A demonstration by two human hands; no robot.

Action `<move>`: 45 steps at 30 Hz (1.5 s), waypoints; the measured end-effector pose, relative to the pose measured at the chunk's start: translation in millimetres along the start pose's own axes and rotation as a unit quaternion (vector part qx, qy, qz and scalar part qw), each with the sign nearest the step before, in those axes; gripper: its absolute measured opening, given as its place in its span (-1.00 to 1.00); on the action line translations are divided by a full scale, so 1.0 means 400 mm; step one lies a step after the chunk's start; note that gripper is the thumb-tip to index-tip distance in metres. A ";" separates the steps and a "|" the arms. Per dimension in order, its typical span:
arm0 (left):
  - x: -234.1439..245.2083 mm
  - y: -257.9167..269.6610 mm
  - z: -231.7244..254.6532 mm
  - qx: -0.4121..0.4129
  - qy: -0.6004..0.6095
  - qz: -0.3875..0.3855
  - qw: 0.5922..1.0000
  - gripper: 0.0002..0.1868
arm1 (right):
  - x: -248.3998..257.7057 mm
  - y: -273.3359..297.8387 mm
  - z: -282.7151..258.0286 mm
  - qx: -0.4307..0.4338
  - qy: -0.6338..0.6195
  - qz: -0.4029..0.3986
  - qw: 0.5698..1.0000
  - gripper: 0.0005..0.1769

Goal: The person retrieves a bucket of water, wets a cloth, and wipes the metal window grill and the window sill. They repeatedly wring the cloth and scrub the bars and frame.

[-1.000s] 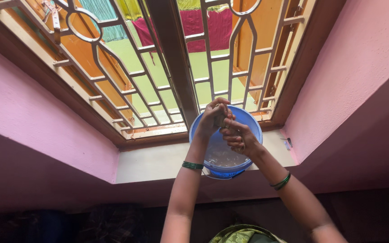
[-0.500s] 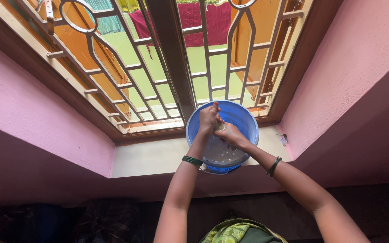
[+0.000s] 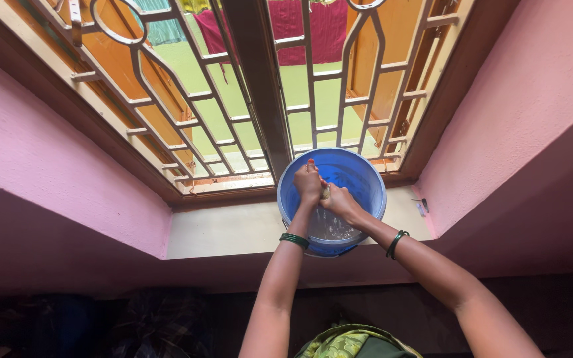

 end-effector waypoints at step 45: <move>0.060 0.044 0.094 -0.099 0.181 -0.004 0.978 -0.58 | 0.025 0.038 -0.067 0.074 0.133 0.105 0.983 -0.50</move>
Point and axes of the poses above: each hand's wrist, its own y-axis away from the middle knuckle, its own x-axis out of the back of the hand, z = x × y, the point moved 4 cm from there along -y, towards the middle knuckle, and after that the axes turned 7 degrees about -y, right-handed, at the moved point
